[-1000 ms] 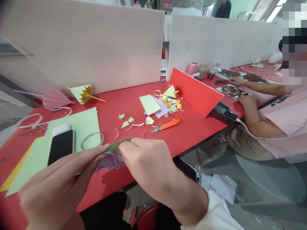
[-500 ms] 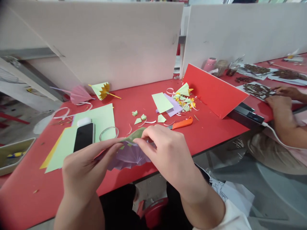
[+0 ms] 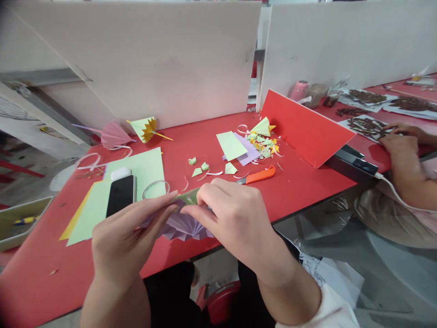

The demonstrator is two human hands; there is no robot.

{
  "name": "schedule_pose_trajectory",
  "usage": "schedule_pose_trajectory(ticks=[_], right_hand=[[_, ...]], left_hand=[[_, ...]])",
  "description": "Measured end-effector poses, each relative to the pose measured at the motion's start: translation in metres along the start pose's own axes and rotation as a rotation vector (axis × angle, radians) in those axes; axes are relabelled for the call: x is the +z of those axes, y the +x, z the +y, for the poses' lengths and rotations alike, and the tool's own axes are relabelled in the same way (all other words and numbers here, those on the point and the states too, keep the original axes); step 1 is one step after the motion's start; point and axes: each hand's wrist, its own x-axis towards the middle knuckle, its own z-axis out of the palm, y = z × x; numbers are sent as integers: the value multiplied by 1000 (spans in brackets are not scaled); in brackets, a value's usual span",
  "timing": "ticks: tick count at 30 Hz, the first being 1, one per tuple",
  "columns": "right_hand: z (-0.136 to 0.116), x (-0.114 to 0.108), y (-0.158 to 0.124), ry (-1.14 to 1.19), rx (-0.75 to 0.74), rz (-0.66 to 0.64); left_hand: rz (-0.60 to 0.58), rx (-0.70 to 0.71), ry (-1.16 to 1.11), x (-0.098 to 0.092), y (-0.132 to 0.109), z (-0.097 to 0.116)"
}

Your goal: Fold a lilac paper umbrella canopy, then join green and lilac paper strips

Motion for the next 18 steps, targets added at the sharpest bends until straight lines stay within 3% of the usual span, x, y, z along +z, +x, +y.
schedule_pose_trajectory(ticks=[9,18], right_hand=[[-2,3,0,28,-18,-11],[-3,-1,2,65,62,-16]], left_hand=[[121,109,29,7,-1,-1],[108,82,67,5,-2,-2]])
